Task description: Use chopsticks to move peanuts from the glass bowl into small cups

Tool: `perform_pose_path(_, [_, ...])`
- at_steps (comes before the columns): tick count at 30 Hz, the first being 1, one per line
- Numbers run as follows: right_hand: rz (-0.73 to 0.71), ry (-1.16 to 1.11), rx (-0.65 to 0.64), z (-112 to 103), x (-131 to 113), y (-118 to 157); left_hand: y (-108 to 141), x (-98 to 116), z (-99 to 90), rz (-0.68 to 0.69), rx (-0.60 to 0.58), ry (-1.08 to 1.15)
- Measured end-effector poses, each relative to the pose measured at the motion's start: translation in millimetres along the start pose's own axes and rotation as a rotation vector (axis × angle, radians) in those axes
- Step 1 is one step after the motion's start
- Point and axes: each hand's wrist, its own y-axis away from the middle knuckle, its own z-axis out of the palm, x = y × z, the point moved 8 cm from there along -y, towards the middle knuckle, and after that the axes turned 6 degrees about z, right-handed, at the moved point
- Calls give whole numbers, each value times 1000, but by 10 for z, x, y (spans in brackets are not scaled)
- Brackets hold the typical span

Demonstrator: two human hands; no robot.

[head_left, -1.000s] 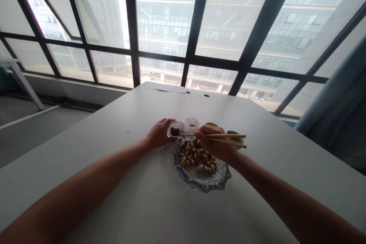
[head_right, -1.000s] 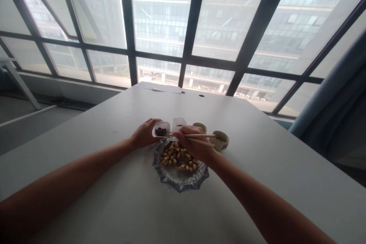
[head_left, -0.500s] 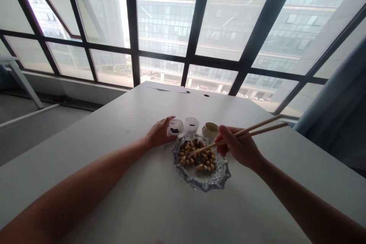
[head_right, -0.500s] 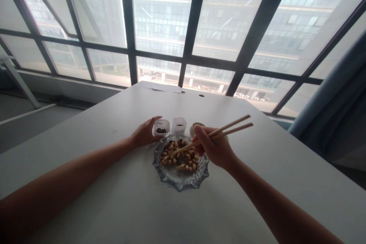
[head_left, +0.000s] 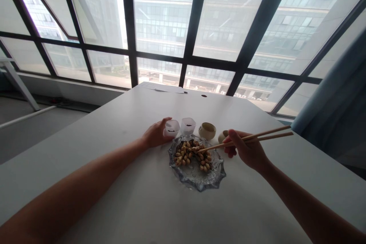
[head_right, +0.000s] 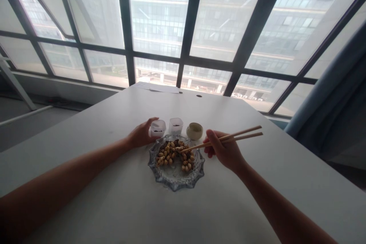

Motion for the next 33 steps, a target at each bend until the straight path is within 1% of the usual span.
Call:
perform_pose_path(3, [-53,24,-27,-21,-63,36,-5,-16,15,-4,-4,8])
perform_pose_path(6, [-139,86,-110,18,-158,93,-8,-18,28,0,-18,35])
perform_pose_path(11, [-370,241,-309,210,-381,237,-3,-3,16,-1,-18,39])
perform_pose_path(14, [-489,303,-402,324,-487,326,0,-7,17,-7,-18,26])
perform_pose_path(19, [-542,349,-492,406,-537,395,-4,-14,28,-7,-30,44])
perform_pose_path(22, [-539,386,-510,409,-528,403,-4,-5,24,-10,-37,46])
perform_pose_path(26, [-544,446,-478,395,-536,395,-1,11,14,-9,-33,36])
perform_pose_path(33, [-575,469,-466,422,-586,423,-4,-5,14,-7,-19,30])
